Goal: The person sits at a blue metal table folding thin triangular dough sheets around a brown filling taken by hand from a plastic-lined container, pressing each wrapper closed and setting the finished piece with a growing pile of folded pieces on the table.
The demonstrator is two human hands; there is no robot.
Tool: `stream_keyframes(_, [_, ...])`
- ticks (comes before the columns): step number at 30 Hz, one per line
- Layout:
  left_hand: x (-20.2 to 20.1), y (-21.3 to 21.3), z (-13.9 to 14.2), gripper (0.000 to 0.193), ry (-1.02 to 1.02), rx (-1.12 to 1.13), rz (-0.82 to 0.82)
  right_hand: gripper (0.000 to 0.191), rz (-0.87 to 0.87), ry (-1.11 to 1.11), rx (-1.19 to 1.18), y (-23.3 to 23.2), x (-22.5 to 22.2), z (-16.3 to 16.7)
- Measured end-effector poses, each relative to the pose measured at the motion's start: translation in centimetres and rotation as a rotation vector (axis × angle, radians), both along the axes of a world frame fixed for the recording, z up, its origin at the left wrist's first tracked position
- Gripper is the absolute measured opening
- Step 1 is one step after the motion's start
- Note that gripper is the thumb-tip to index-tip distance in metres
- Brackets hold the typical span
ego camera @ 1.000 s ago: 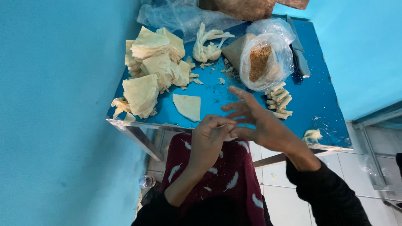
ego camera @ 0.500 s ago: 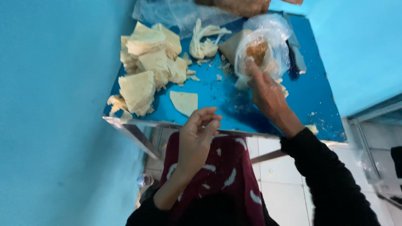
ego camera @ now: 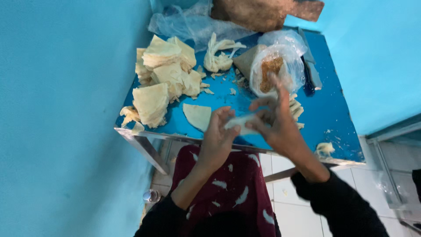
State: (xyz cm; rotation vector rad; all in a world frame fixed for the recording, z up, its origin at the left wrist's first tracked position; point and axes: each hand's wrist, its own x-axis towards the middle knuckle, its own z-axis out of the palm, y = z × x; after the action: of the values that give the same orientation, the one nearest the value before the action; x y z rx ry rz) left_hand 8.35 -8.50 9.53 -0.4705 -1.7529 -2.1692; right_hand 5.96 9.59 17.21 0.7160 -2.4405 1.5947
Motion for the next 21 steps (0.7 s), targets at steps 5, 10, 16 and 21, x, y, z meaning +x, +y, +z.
stream_keyframes(5, [0.0, 0.5, 0.6, 0.045, -0.252, -0.04, -0.056, 0.106, -0.004, -0.166, -0.032, -0.3, 1.0, -0.3])
stream_keyframes(10, [1.9, -0.4, 0.9, 0.05, 0.043, -0.749, 0.297, 0.09, -0.026, -0.037, 0.328, 1.4, 1.5, -1.4])
stream_keyframes(16, [2.5, -1.6, 1.0, 0.055, 0.486, -0.99, 0.359, 0.075, -0.013, 0.058, 0.264, 3.8, 1.0, -1.6])
stream_keyframes(21, [0.5, -0.3, 0.7, 0.072, 0.5, -0.809, 0.254, 0.078, 0.071, -0.296, -0.027, 2.8, 0.5, 0.6])
